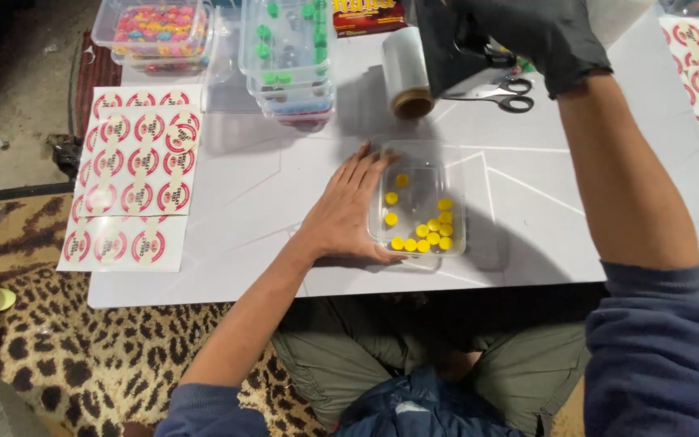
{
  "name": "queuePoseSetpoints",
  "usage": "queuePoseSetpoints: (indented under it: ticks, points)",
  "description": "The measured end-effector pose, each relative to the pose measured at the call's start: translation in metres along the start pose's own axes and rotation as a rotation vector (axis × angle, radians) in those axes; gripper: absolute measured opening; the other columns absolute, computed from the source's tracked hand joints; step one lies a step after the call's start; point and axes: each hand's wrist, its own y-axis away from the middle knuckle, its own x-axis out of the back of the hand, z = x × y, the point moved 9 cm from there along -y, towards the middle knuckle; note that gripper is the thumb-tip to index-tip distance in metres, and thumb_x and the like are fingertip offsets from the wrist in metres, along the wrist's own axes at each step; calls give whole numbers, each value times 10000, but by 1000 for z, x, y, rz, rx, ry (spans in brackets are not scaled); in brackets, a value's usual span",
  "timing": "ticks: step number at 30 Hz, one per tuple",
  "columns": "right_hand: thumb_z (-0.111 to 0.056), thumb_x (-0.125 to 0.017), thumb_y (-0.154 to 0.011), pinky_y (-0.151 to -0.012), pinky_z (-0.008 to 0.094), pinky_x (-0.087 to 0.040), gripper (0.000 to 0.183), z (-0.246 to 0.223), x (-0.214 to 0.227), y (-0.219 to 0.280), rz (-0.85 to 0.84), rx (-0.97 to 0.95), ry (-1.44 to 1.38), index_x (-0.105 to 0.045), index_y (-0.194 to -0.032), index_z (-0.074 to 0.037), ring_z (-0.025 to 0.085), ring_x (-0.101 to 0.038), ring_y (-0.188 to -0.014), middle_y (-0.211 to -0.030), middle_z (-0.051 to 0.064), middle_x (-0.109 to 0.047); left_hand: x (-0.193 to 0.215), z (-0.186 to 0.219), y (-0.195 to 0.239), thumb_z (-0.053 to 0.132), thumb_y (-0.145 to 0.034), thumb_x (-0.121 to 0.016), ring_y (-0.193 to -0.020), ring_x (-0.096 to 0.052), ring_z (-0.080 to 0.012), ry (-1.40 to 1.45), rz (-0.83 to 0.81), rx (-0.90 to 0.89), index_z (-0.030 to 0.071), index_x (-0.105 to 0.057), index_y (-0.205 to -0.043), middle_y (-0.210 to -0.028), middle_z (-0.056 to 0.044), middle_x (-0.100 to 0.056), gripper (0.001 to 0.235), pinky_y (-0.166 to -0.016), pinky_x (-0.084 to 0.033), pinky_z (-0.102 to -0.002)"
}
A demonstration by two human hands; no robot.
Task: The person sorts small, colorful capsules into separate clear plastic containers on a white table. They handle yellow, green, brown, blue, and red capsules, arranging them into distinct piles within the containers.
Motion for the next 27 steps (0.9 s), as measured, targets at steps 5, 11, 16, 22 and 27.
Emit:
queuePoseSetpoints:
  ticks: [5,11,16,22,27]
  points:
    - [-530,-869,-787,-734,406,-514,505,61,27,59,-109,-83,84,-788,-1113,-152,237,-706,-888,-940,82,-761,3,6,-2,701,-583,-878,-1565,-135,-375,62,5,-44,84,-228,-1568,-1646,-142,-287,1332,-1264,-126,-520]
    - [-660,-768,-723,-663,504,-517,626,106,3,95,-197,-145,339,-751,-1167,-219,396,-695,-886,-896,127,-756,1,4,-3,665,-572,-899,-1569,-121,-366,85,10,-1,88,-212,-1573,-1654,-177,-253,1344,-1253,-141,-528]
    - [-733,-693,-715,-547,417,-458,622,106,-12,91,-173,-115,461,-686,-894,-137,316,-653,-706,-713,63,-666,1,4,-3,652,-569,-901,-1569,-127,-364,96,17,19,89,-217,-1561,-1648,-168,-269,1330,-1252,-148,-533]
    - [-763,-687,-698,-548,420,-449,659,90,-15,94,-162,-108,495,-678,-855,-123,333,-653,-678,-699,74,-656,2,3,-3,662,-576,-891,-1568,-136,-367,96,29,16,96,-220,-1560,-1645,-174,-274,1319,-1256,-148,-531]
    - [-757,-662,-707,-506,413,-447,685,88,-17,95,-156,-60,566,-665,-910,-103,329,-655,-620,-666,67,-647,0,0,-3,671,-578,-894,-1571,-131,-370,90,26,-3,88,-203,-1568,-1653,-186,-257,1341,-1262,-141,-525]
